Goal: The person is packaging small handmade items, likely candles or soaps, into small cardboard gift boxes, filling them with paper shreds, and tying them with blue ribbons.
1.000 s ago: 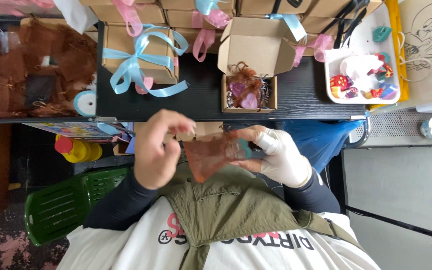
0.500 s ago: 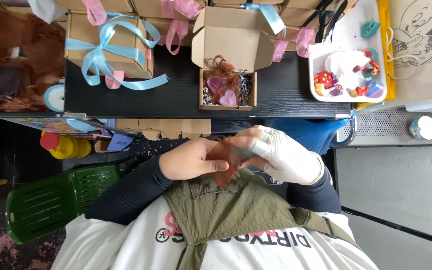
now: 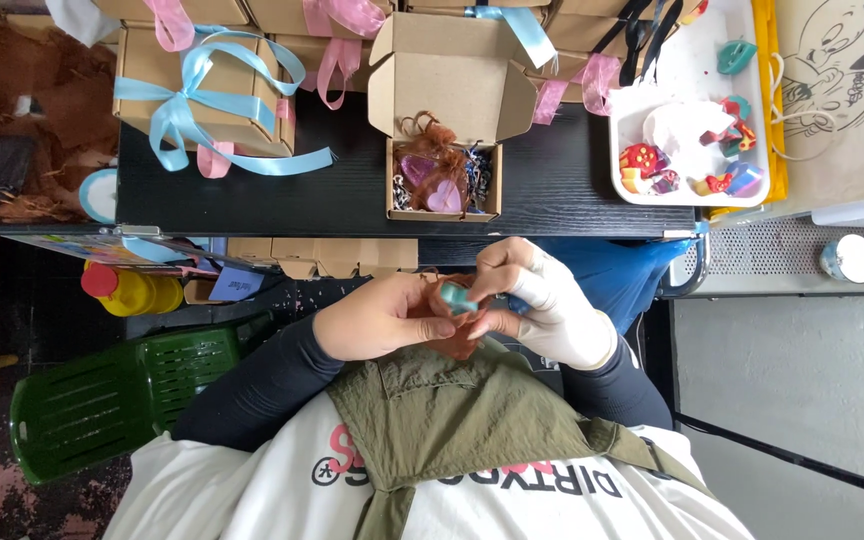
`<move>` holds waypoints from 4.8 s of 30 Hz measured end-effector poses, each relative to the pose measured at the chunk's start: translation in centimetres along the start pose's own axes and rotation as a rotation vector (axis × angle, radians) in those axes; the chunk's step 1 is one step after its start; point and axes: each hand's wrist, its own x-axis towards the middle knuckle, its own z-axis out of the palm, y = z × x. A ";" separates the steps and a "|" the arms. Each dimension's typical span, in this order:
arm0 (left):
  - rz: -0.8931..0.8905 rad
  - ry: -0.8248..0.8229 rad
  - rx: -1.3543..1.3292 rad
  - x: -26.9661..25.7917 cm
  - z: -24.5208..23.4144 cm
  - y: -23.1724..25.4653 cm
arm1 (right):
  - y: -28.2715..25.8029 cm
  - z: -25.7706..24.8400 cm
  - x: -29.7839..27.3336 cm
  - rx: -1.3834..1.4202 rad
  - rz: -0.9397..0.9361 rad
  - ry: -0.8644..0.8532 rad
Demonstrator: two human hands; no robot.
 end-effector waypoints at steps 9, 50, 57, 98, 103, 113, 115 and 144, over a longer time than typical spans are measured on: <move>0.155 -0.050 -0.160 -0.2 -0.2 -0.7 | 1.0 -0.1 -1.0 0.063 0.123 -0.003; 0.117 0.641 0.443 1.0 2.9 0.7 | 1.9 2.4 -1.1 0.512 0.468 0.126; 0.450 0.660 0.509 1.3 3.0 2.0 | 3.5 2.1 -2.2 0.409 0.287 0.033; 0.601 0.895 1.297 3.1 -1.6 2.3 | 6.4 -1.6 1.8 0.362 0.392 0.473; 0.586 0.737 1.572 5.3 -3.8 3.3 | 8.5 -3.5 6.0 0.031 0.358 0.303; 0.527 0.536 1.600 4.8 -5.9 1.4 | 8.4 -3.1 9.5 -0.218 0.154 -0.057; 0.525 0.532 1.574 4.4 -6.0 1.2 | 8.2 -3.0 9.9 -0.256 0.130 -0.112; 0.526 0.416 1.541 2.7 -6.8 1.5 | 7.6 -1.3 7.6 -0.695 0.076 -0.196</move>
